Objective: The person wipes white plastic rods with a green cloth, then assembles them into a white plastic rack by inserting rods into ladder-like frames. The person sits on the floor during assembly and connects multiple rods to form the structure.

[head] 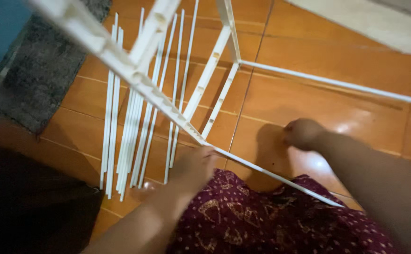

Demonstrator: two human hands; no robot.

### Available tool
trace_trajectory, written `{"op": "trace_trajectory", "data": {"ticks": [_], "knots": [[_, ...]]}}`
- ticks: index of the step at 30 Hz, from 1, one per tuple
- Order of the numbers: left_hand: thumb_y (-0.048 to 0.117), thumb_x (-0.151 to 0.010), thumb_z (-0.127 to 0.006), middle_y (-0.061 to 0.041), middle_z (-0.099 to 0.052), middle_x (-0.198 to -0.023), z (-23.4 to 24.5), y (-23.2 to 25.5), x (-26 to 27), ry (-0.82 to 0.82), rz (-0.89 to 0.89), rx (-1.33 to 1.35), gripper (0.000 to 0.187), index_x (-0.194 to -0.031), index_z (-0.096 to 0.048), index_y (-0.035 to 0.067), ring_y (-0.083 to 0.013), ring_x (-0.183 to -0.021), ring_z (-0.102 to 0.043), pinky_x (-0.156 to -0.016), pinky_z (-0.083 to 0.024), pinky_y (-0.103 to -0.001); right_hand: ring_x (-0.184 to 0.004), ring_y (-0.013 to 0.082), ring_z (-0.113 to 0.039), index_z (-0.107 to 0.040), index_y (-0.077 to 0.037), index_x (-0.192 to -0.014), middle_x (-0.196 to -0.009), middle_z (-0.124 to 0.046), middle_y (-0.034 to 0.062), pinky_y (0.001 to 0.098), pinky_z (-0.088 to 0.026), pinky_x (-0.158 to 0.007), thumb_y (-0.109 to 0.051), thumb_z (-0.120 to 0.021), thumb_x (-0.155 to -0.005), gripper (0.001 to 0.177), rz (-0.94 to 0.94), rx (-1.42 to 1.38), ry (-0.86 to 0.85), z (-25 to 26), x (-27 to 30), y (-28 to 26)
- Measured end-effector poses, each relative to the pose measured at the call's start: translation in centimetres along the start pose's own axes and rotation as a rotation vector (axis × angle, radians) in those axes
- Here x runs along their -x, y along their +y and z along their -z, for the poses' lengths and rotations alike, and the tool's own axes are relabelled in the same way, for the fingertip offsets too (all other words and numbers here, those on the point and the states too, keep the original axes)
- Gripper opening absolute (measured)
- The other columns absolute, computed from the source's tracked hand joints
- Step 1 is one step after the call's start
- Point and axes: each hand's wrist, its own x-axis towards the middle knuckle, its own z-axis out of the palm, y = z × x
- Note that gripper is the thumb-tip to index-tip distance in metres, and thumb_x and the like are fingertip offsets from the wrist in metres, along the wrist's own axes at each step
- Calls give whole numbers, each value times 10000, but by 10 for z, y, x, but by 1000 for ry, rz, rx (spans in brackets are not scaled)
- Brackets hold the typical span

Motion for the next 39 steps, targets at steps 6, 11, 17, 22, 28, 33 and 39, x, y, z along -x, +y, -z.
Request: {"op": "trace_trajectory", "data": {"ticks": [6, 11, 17, 22, 28, 33, 39], "knots": [[436, -931, -621, -83, -749, -1217, 24, -109, 16, 164, 486, -43, 376, -1200, -767, 218, -330, -1135, -684, -1001, -516, -448, -849, 246, -753, -738, -134, -1257, -989, -805, 95, 374, -611, -790, -293, -710, -900, 392, -83, -682, 55, -20, 105, -78], [388, -913, -664, -118, -757, -1182, 3, -173, 33, 304, 486, 98, 354, -1181, -766, 180, -322, -1114, -700, -980, -541, -436, -1064, 146, -731, -659, -180, -1359, -1156, -794, 46, 316, -558, -920, -339, -670, -917, 470, -94, -701, -95, 5, 170, -148], [327, -921, -682, -107, -762, -1190, -19, -185, 39, 177, 500, 96, 324, -1209, -758, 199, -305, -1117, -714, -993, -556, -433, -1101, 159, -729, -650, -182, -1371, -1203, -790, 49, 344, -579, -926, -357, -636, -925, 479, -126, -697, -106, 25, 213, -202], [296, -930, -697, -114, -718, -1266, -17, -170, 35, 97, 438, 153, 408, -1318, -670, 173, -310, -1172, -687, -1025, -532, -439, -1059, 194, -741, -644, -156, -1365, -1173, -782, 70, 350, -596, -921, -369, -623, -939, 477, -139, -710, -129, 29, 219, -238], [226, -905, -733, -145, -644, -1360, -7, -159, 8, -12, 396, 61, 520, -1401, -586, 173, -343, -1281, -606, -1074, -499, -450, -1049, 188, -739, -645, -167, -1370, -1167, -779, 69, 350, -596, -929, -376, -603, -943, 478, -171, -613, -120, 37, 210, -256], [133, -921, -706, -178, -643, -1362, -24, -174, -16, -72, 460, 14, 412, -1324, -636, 85, -366, -1277, -615, -1063, -514, -476, -1072, 180, -731, -625, -179, -1379, -1187, -763, 55, 342, -601, -924, -411, -614, -964, 476, -213, -616, -131, 48, 198, -251], [121, -916, -691, -214, -692, -1329, -26, -187, -30, -126, 353, -170, 320, -1228, -739, 67, -376, -1265, -639, -1065, -522, -452, -1069, 194, -739, -634, -147, -1382, -1181, -786, 71, 351, -585, -882, -351, -614, -931, 495, -261, -700, -9, 55, 196, -240]]}}
